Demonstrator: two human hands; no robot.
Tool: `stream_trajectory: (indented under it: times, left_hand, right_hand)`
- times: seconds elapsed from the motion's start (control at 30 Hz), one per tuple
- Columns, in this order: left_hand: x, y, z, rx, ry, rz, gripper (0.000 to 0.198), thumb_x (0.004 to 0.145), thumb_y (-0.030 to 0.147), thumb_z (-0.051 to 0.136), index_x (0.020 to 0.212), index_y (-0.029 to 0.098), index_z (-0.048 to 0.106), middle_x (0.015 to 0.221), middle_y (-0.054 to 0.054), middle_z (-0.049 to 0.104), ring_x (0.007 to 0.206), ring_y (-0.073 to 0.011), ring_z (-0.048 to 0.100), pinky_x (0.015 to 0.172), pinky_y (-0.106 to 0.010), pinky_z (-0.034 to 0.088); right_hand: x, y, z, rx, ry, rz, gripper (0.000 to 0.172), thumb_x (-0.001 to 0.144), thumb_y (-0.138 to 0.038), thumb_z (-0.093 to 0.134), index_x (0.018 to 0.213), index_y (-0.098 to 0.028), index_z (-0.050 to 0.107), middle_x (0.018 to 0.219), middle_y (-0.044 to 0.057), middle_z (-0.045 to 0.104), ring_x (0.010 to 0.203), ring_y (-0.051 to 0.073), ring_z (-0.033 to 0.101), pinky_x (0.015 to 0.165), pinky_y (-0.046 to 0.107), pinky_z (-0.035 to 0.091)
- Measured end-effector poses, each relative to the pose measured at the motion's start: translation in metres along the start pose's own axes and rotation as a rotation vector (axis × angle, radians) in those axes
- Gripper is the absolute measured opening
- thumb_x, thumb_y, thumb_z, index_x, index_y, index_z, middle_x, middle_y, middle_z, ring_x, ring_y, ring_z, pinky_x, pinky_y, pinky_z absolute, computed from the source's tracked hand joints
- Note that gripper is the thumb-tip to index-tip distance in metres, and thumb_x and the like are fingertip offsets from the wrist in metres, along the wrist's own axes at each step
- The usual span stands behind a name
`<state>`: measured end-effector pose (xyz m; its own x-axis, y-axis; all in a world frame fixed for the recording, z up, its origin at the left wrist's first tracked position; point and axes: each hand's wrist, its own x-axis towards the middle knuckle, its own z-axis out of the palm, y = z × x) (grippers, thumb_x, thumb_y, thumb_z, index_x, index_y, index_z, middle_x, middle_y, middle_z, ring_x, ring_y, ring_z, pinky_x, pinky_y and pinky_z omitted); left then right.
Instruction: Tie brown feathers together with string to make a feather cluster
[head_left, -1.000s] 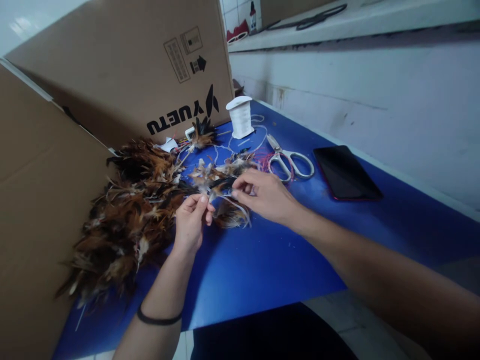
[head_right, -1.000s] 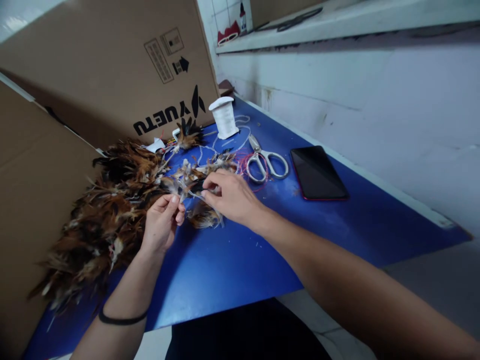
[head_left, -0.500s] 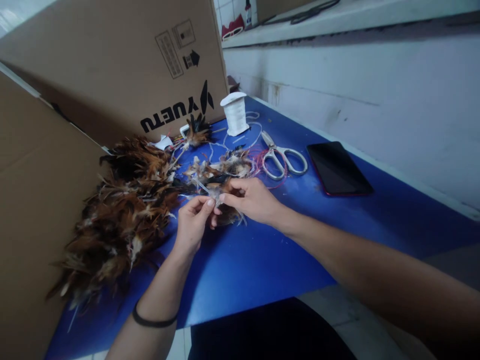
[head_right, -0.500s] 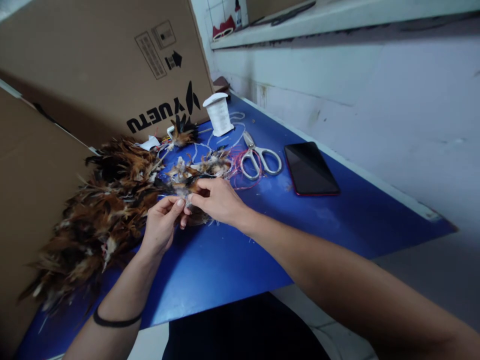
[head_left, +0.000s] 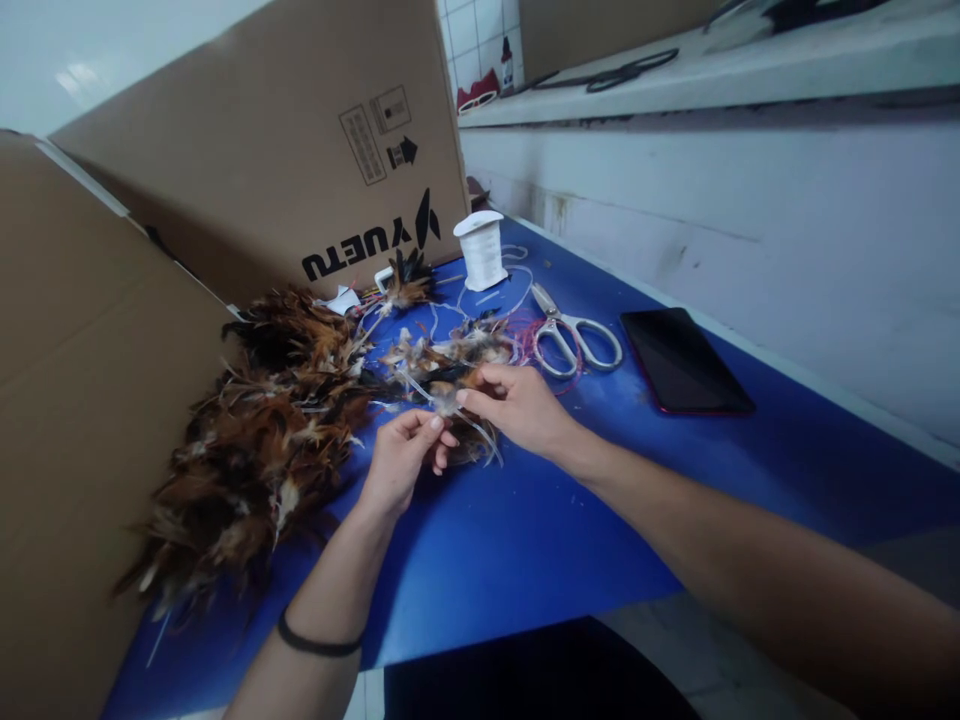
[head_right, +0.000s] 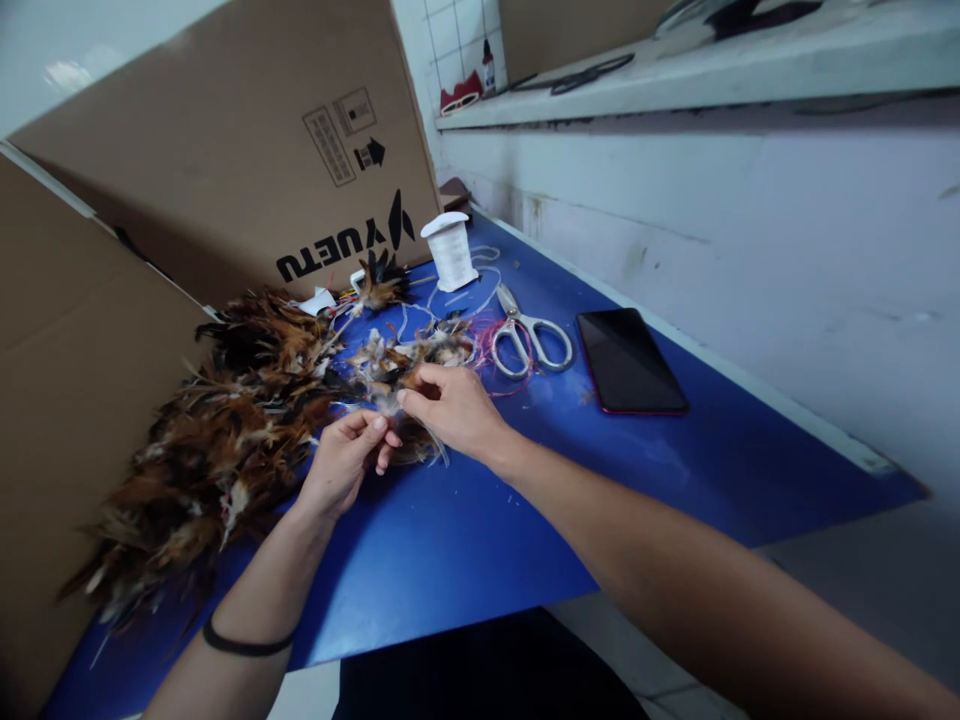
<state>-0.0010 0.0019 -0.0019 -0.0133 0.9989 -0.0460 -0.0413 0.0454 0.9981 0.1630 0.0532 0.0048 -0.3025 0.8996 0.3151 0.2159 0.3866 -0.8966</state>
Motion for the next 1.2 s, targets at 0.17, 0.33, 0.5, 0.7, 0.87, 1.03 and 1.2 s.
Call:
stream_trajectory:
  times: [0.17,0.33,0.5,0.7,0.87,1.03,1.2]
  left_hand:
    - [0.0008,-0.0029,-0.0009,0.005,-0.04,0.019,0.025,0.075,0.036,0.067,0.074,0.012,0.062,0.062,-0.002,0.064,0.042,-0.0059,0.049,0.041,-0.019,0.041]
    - [0.0003,-0.0016,-0.0006,0.024,-0.049,-0.003,0.026,0.076,0.036,0.066,0.07,0.012,0.061,0.061,-0.002,0.064,0.041,-0.0058,0.05,0.043,-0.019,0.042]
    - [0.0006,-0.0008,-0.0006,0.028,-0.042,-0.027,0.028,0.074,0.038,0.068,0.069,0.011,0.06,0.059,-0.003,0.064,0.041,-0.0064,0.051,0.044,-0.02,0.043]
    - [0.0006,-0.0007,-0.0006,0.02,-0.041,-0.035,0.028,0.072,0.037,0.069,0.069,0.011,0.061,0.06,-0.003,0.065,0.041,-0.0066,0.051,0.043,-0.02,0.044]
    - [0.0006,0.0004,0.0004,-0.002,-0.048,-0.051,0.027,0.072,0.037,0.07,0.07,0.011,0.06,0.059,-0.003,0.065,0.041,-0.0067,0.052,0.043,-0.019,0.044]
    - [-0.0003,0.0023,0.0017,0.011,-0.058,-0.061,0.028,0.073,0.036,0.069,0.068,0.01,0.06,0.057,-0.003,0.063,0.041,-0.0065,0.052,0.043,-0.019,0.044]
    - [-0.0004,0.0035,0.0033,0.007,-0.054,-0.068,0.028,0.071,0.036,0.071,0.069,0.01,0.06,0.057,-0.003,0.064,0.041,-0.0067,0.052,0.042,-0.019,0.044]
  right_hand:
    - [-0.0002,0.0001,-0.0005,-0.029,-0.037,0.012,0.019,0.076,-0.029,0.054,0.062,-0.016,0.052,0.056,-0.004,0.046,0.055,0.009,0.041,0.052,0.023,0.029]
    - [-0.0008,-0.0014,-0.0009,-0.037,-0.057,0.005,0.019,0.076,-0.029,0.053,0.062,-0.016,0.054,0.056,-0.003,0.046,0.055,0.009,0.04,0.051,0.023,0.029]
    - [-0.0008,-0.0025,-0.0016,-0.027,-0.053,-0.001,0.02,0.075,-0.028,0.053,0.059,-0.017,0.051,0.054,-0.004,0.043,0.053,0.008,0.037,0.051,0.022,0.028]
    - [-0.0003,-0.0014,-0.0019,-0.023,-0.06,0.002,0.018,0.075,-0.027,0.054,0.06,-0.017,0.051,0.055,-0.004,0.045,0.054,0.008,0.039,0.051,0.022,0.029]
    - [-0.0006,-0.0017,-0.0011,-0.039,-0.062,0.024,0.019,0.074,-0.027,0.054,0.059,-0.017,0.049,0.054,-0.005,0.043,0.052,0.008,0.037,0.049,0.022,0.028]
    - [-0.0016,-0.0011,-0.0002,-0.043,-0.076,0.025,0.018,0.074,-0.027,0.054,0.06,-0.017,0.05,0.054,-0.005,0.044,0.052,0.008,0.039,0.05,0.022,0.029]
    - [-0.0026,-0.0015,0.0008,-0.06,-0.069,0.018,0.018,0.075,-0.026,0.054,0.06,-0.016,0.051,0.053,-0.005,0.044,0.051,0.007,0.039,0.049,0.021,0.029]
